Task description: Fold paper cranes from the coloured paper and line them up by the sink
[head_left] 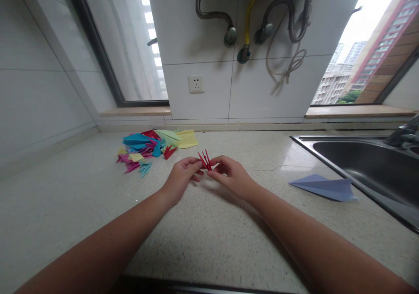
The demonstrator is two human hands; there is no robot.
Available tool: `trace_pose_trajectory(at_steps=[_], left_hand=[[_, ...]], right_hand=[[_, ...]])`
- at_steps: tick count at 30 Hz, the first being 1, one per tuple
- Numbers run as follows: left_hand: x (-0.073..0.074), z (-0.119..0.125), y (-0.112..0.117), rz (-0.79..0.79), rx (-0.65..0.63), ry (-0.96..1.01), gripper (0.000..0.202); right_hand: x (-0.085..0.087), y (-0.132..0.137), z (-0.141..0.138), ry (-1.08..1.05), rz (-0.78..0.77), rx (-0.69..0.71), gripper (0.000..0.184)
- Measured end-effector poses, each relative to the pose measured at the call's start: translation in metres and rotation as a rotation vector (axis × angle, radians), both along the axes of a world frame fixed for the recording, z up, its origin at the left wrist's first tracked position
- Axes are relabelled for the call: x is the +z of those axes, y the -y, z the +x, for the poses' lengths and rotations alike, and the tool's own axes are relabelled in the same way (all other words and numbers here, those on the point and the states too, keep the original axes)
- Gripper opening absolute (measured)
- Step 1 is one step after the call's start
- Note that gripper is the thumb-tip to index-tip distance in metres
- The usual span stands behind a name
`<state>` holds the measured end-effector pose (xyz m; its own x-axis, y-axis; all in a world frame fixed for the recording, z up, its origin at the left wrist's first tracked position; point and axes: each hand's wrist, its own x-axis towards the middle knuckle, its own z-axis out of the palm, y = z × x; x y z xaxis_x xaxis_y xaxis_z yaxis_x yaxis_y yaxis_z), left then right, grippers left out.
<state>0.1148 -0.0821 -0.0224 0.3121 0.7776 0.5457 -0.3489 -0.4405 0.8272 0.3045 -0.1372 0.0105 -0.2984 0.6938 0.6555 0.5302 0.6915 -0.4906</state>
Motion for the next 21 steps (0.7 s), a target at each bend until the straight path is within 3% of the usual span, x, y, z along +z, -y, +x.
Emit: trace_pose_trajectory(at_steps=[12, 16, 21], left_hand=[[-0.001, 0.002, -0.001, 0.054, 0.017, -0.055, 0.046], [-0.001, 0.002, 0.000, 0.085, 0.020, -0.073, 0.053], [-0.002, 0.002, 0.002, 0.142, 0.017, -0.120, 0.049]], right_hand=[[-0.004, -0.018, 0.003, -0.258, -0.184, 0.109, 0.043], [-0.003, -0.017, 0.001, -0.351, -0.245, 0.249, 0.050], [0.000, -0.012, -0.001, -0.320, -0.274, 0.271, 0.052]])
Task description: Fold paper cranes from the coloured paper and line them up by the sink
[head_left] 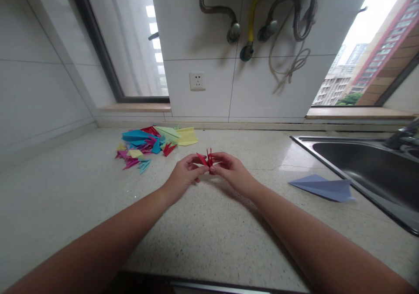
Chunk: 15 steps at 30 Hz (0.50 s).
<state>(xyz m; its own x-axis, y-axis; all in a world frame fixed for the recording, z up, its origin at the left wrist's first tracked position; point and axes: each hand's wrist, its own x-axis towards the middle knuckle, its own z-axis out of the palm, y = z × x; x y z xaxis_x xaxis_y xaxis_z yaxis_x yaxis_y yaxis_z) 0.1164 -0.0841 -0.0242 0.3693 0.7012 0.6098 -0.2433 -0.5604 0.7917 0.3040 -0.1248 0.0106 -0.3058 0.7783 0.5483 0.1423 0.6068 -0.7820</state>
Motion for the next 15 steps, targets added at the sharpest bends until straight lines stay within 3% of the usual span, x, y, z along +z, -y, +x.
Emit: trace_pose_trajectory(at_steps=[5, 15], left_hand=[[-0.0006, -0.0002, 0.0013, -0.002, -0.020, 0.023, 0.049], [0.0014, 0.0012, 0.0058, -0.018, -0.042, 0.080, 0.050]], right_hand=[[0.0001, 0.0016, -0.0003, -0.070, -0.020, 0.055, 0.043], [0.0027, 0.0073, -0.0023, -0.134, -0.079, 0.080, 0.041]])
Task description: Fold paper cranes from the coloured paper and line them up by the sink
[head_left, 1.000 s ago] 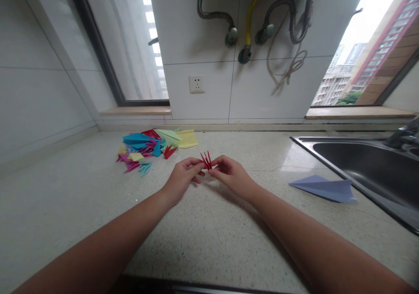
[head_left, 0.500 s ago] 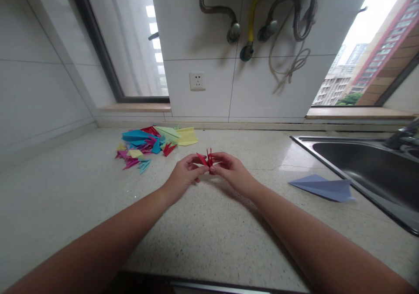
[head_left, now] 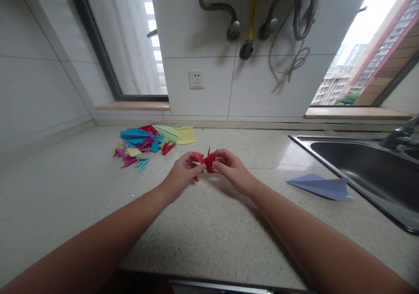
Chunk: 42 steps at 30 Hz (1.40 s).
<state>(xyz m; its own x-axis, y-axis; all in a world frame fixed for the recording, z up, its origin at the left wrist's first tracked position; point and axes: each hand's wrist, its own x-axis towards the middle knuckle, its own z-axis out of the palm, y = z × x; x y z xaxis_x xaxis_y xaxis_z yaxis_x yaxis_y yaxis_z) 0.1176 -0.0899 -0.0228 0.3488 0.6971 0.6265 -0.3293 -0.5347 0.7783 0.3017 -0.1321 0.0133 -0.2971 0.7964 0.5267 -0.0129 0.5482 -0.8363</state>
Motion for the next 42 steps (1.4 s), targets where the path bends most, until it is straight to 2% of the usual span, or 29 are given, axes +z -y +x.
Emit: trace_pose_trajectory(at_steps=[6, 10, 13, 18, 24, 28, 35, 42], left_hand=[[-0.001, -0.001, -0.003, -0.005, -0.017, 0.014, 0.048], [-0.001, -0.001, -0.003, -0.031, -0.038, 0.027, 0.050], [0.000, -0.001, -0.003, -0.045, -0.042, 0.028, 0.048], [0.000, -0.001, -0.004, -0.060, -0.052, 0.025, 0.050], [-0.001, -0.001, -0.004, -0.013, -0.031, -0.057, 0.044], [-0.001, -0.002, 0.001, 0.055, -0.063, -0.106, 0.040], [-0.002, -0.001, 0.003, 0.102, 0.128, -0.228, 0.048], [-0.004, -0.001, 0.000, 0.072, 0.122, -0.228, 0.045]], right_hand=[[0.000, -0.001, 0.000, -0.018, 0.008, 0.012, 0.038], [-0.001, -0.002, 0.001, 0.012, 0.024, -0.002, 0.044], [-0.001, -0.002, 0.001, 0.051, 0.056, -0.016, 0.047], [-0.002, -0.007, 0.003, 0.097, 0.106, -0.077, 0.042], [-0.003, -0.010, 0.005, 0.088, 0.071, -0.154, 0.040], [-0.001, -0.007, 0.004, 0.114, 0.047, -0.166, 0.039], [0.001, -0.005, 0.003, 0.140, 0.025, -0.163, 0.036], [-0.001, -0.006, 0.003, 0.136, 0.008, -0.151, 0.034]])
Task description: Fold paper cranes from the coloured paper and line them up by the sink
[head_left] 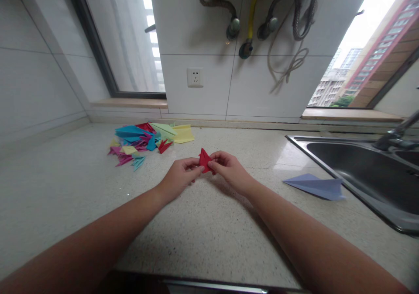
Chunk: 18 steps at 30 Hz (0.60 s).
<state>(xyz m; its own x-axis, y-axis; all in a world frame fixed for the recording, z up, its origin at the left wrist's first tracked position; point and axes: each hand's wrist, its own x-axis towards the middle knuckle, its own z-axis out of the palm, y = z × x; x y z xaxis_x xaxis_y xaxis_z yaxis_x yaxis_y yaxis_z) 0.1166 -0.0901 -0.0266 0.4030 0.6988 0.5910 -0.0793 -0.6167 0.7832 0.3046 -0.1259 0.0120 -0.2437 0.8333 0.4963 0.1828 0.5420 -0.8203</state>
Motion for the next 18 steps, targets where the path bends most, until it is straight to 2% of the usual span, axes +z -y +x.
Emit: trace_pose_trajectory(at_steps=[12, 18], left_hand=[[0.0011, 0.0001, 0.0007, -0.043, -0.029, -0.022, 0.029], [-0.0003, 0.0027, -0.0008, -0.072, -0.041, 0.043, 0.043]], right_hand=[[0.0026, 0.0052, -0.0002, 0.094, 0.014, -0.012, 0.029], [0.0021, 0.0045, 0.0007, 0.138, 0.008, -0.048, 0.028]])
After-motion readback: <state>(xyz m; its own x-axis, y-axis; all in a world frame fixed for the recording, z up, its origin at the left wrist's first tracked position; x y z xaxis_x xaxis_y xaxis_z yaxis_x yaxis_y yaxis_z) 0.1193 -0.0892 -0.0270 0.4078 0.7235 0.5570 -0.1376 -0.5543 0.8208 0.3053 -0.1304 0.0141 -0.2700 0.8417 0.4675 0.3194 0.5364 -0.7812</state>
